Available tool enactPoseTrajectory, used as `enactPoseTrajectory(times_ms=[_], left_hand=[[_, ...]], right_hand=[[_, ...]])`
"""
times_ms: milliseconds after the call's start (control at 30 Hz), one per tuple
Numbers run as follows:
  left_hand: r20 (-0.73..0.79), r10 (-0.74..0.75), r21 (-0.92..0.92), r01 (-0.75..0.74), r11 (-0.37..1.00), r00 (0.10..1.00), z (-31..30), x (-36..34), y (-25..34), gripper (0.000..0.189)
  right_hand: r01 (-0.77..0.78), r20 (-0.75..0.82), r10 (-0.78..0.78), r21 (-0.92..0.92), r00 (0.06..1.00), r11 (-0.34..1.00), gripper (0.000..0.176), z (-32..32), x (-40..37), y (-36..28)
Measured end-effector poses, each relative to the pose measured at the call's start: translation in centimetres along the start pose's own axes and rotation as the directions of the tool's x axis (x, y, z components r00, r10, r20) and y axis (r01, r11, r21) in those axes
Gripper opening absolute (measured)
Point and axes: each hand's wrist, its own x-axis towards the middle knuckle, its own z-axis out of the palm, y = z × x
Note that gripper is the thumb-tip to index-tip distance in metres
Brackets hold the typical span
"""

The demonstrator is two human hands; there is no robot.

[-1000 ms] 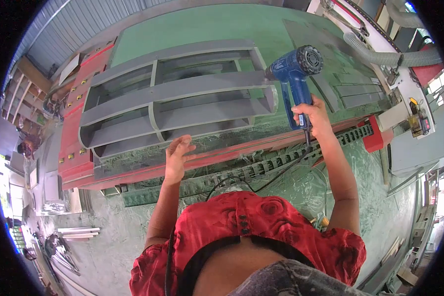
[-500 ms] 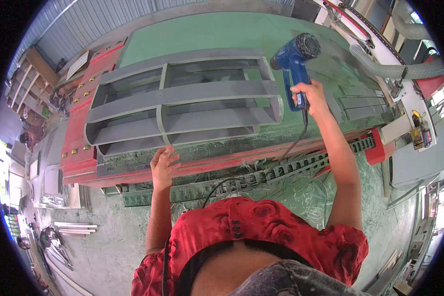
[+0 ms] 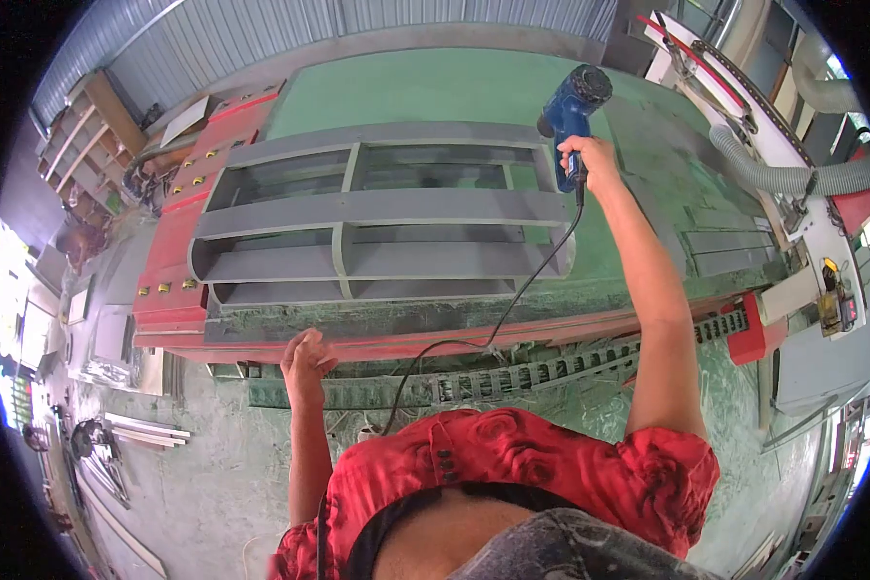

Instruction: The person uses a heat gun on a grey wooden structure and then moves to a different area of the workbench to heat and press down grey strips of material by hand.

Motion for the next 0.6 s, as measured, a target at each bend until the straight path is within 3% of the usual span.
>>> enactPoseTrajectory(times_ms=[600], left_hand=[[-0.040,0.011,-0.019,-0.012,1.000,0.999,-2.5,-0.3,-0.5,0.041]], right_hand=[[-0.060,-0.021,0.061,0.021,0.998,0.998,0.017,1.4,1.6,1.2]])
